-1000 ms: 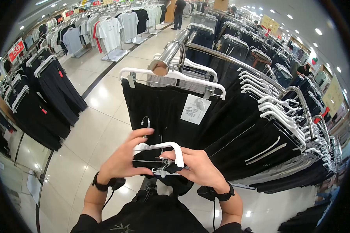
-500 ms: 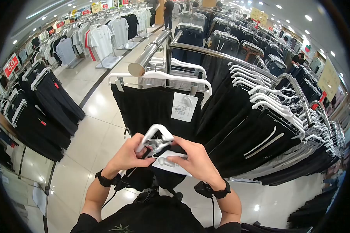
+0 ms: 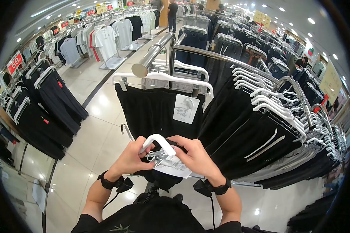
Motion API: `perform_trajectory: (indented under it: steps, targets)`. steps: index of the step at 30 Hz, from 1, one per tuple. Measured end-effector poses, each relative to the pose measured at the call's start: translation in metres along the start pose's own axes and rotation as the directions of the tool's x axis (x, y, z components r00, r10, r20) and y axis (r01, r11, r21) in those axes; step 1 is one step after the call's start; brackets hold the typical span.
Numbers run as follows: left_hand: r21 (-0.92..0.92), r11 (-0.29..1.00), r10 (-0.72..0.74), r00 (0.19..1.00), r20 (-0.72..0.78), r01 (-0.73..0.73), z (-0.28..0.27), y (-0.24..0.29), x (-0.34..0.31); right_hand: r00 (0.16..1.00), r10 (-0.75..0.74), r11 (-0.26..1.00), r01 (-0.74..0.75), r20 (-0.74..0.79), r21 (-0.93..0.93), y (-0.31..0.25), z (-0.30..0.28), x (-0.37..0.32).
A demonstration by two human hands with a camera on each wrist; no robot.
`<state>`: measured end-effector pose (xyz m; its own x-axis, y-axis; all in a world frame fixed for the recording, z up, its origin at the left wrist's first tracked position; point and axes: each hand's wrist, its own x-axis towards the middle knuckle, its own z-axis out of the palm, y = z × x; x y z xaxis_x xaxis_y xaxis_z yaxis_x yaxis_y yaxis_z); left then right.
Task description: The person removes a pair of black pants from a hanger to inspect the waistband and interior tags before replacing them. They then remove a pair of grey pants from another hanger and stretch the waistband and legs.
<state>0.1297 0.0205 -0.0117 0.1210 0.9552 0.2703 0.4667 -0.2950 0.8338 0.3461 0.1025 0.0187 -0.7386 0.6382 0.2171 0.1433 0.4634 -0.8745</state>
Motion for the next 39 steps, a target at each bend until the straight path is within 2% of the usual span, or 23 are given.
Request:
perform_trajectory:
  steps: [3, 7, 10, 13, 16, 19, 22, 25, 28, 31, 32, 35, 39]
  targets:
    - [-0.032, 0.999, 0.007, 1.0, 0.012, -0.007, -0.001, 0.003, -0.001, 0.996, 0.016, 0.999, -0.019, 0.087, 0.034, 0.002, -0.008, 0.0]
    - [-0.034, 0.999, 0.012, 0.999, 0.034, -0.011, 0.0, 0.001, 0.0, 0.992, 0.01, 1.0, -0.012, 0.126, 0.017, 0.003, -0.013, 0.0]
    - [-0.079, 0.997, 0.014, 0.999, 0.037, -0.011, -0.001, 0.002, 0.001, 0.994, -0.057, 0.998, 0.06, 0.097, -0.029, 0.0, -0.013, 0.0]
    - [-0.146, 0.989, 0.021, 0.999, 0.024, -0.017, -0.005, 0.003, 0.005, 0.998, -0.053, 0.994, 0.057, 0.036, -0.095, -0.003, -0.013, -0.002]
    - [-0.2, 0.979, 0.035, 0.999, -0.025, -0.039, -0.013, -0.014, 0.005, 0.992, -0.065, 0.963, 0.034, -0.111, -0.266, -0.023, -0.021, -0.004]
    - [-0.301, 0.954, -0.022, 0.999, -0.044, 0.008, -0.015, -0.026, 0.005, 0.983, -0.143, 0.938, 0.097, -0.118, -0.333, -0.025, -0.021, -0.008]
    - [-0.385, 0.92, 0.057, 0.998, -0.036, -0.066, -0.014, -0.033, 0.006, 0.986, -0.151, 0.917, 0.111, -0.077, -0.382, -0.028, -0.021, -0.007]
    - [-0.345, 0.935, 0.056, 0.995, -0.084, -0.082, -0.013, -0.028, 0.007, 0.983, -0.179, 0.906, 0.148, -0.041, -0.396, -0.029, -0.021, -0.005]
    - [-0.209, 0.977, 0.036, 0.997, -0.062, -0.048, -0.015, -0.029, 0.006, 0.982, -0.188, 0.903, 0.161, -0.028, -0.399, -0.029, -0.02, -0.004]
    - [-0.124, 0.988, 0.074, 0.992, -0.098, -0.086, -0.015, -0.014, 0.008, 0.978, -0.21, 0.906, 0.188, -0.016, -0.38, -0.025, -0.019, -0.002]
    - [-0.138, 0.983, 0.107, 0.991, -0.086, -0.118, -0.016, -0.015, 0.007, 0.975, -0.221, 0.907, 0.202, -0.01, -0.37, -0.024, -0.018, -0.001]
    - [-0.342, 0.921, 0.123, 0.973, -0.197, -0.186, -0.01, -0.011, 0.007, 0.971, -0.238, 0.907, 0.222, 0.0, -0.358, -0.022, -0.018, 0.001]
    - [-0.529, 0.834, 0.124, 0.988, -0.095, -0.156, -0.017, -0.022, 0.003, 0.976, -0.215, 0.913, 0.212, 0.031, -0.348, -0.022, -0.021, 0.002]
